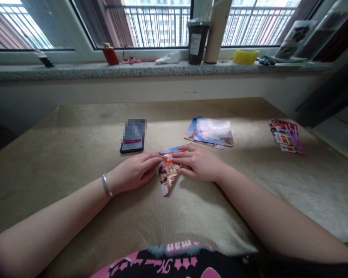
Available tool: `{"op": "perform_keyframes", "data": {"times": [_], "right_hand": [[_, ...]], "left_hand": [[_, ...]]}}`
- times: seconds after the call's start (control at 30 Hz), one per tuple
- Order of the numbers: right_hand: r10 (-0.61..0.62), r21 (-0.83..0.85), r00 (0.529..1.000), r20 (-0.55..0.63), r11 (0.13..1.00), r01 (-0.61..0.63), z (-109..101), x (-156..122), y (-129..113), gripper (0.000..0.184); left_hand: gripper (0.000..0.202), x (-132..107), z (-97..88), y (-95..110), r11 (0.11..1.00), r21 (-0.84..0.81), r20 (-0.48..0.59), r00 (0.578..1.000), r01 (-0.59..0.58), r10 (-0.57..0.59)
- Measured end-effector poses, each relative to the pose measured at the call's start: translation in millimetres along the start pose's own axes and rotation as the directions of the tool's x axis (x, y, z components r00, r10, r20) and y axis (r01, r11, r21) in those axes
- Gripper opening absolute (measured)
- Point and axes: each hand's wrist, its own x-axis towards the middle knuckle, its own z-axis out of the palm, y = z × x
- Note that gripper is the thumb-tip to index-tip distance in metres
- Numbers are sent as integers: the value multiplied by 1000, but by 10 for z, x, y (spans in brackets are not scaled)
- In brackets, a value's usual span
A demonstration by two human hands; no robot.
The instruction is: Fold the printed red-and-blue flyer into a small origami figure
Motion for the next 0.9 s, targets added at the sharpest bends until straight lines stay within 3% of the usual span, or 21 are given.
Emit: {"op": "perform_keyframes", "data": {"times": [0.27, 0.9], "right_hand": [[27, 54, 998, 63, 998, -30, 46, 34, 5, 46], [16, 87, 996, 86, 996, -24, 143, 134, -20, 58]], "left_hand": [[30, -46, -68, -86, 994, 44, -16, 994, -104, 105], [32, -43, -58, -126, 996, 40, -44, 996, -78, 80]]}}
